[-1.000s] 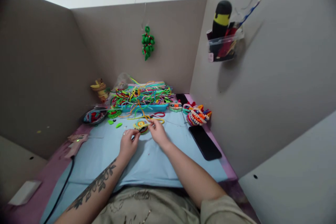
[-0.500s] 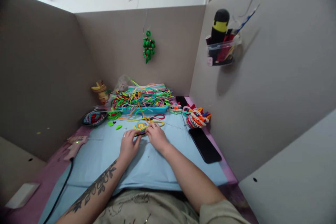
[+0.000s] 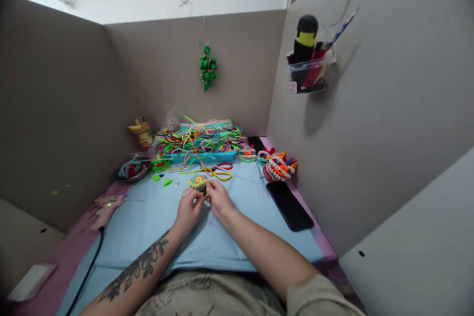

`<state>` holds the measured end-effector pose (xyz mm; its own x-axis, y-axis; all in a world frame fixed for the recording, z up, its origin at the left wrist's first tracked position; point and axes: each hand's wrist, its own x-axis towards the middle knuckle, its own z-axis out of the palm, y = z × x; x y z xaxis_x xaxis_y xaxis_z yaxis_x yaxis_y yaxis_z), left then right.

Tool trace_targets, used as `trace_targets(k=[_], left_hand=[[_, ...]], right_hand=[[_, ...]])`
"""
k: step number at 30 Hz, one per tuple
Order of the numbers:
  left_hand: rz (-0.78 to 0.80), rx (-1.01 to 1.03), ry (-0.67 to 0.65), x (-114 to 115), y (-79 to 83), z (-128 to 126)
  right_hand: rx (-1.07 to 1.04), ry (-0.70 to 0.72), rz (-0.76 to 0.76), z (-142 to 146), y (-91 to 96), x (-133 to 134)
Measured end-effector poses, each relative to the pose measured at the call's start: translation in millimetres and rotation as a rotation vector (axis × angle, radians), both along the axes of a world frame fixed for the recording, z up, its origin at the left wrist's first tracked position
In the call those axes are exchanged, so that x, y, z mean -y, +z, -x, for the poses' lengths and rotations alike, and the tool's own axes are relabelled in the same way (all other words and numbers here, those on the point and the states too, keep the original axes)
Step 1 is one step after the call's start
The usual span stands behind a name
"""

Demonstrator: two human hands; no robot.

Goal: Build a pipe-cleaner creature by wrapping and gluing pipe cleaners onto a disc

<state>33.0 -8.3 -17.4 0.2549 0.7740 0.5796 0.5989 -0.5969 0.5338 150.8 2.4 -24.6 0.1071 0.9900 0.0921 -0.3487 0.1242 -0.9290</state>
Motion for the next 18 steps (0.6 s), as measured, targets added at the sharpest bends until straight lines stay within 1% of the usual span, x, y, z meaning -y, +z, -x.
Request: trace_targets(k=[1, 2, 3, 4, 5, 7, 9, 11, 12, 14, 18], left_hand=[[0.000, 0.003, -0.006, 0.9, 0.2, -1.4], [0.003, 0.006, -0.007, 1.3, 0.2, -2.1], [0.005, 0.007, -0.004, 1.3, -0.1, -1.9], [0.008, 0.006, 0.002, 0.8, -0.6, -0.9], [0.010, 0.002, 0.010, -0.1, -1.3, 0.8], [0.013, -0.008, 0.036, -2.9, -2.9, 5.2], [0.018, -0.020, 0.067, -6.1, -4.2, 9.8], [0.020, -0.040, 0.087, -8.5, -4.8, 13.2], [0.015, -0.055, 0.092, -9.3, -4.8, 14.3], [-0.005, -0.094, 0.094, -9.6, -4.6, 15.4], [-0.059, -0.160, 0.088, -7.9, -4.4, 15.7]], right_hand=[[-0.109, 0.052, 0.054, 2.5, -1.7, -0.2], [-0.174, 0.097, 0.083, 3.2, -3.2, -0.7], [-0.187, 0.130, 0.094, 1.9, -4.2, -1.5], [-0.148, 0.142, 0.093, -1.1, -4.6, -2.6], [-0.059, 0.134, 0.074, -5.6, -4.3, -3.9], [0.214, 0.032, -0.033, -16.9, -1.5, -6.1], [0.511, -0.125, -0.231, -28.1, 3.7, -6.6], [0.752, -0.197, -0.416, -36.2, 9.7, -4.9], [0.852, -0.198, -0.483, -38.5, 12.3, -3.5], [1.011, -0.173, -0.567, -40.2, 15.8, -0.9], [1.188, -0.148, -0.619, -38.6, 16.0, 1.0]])
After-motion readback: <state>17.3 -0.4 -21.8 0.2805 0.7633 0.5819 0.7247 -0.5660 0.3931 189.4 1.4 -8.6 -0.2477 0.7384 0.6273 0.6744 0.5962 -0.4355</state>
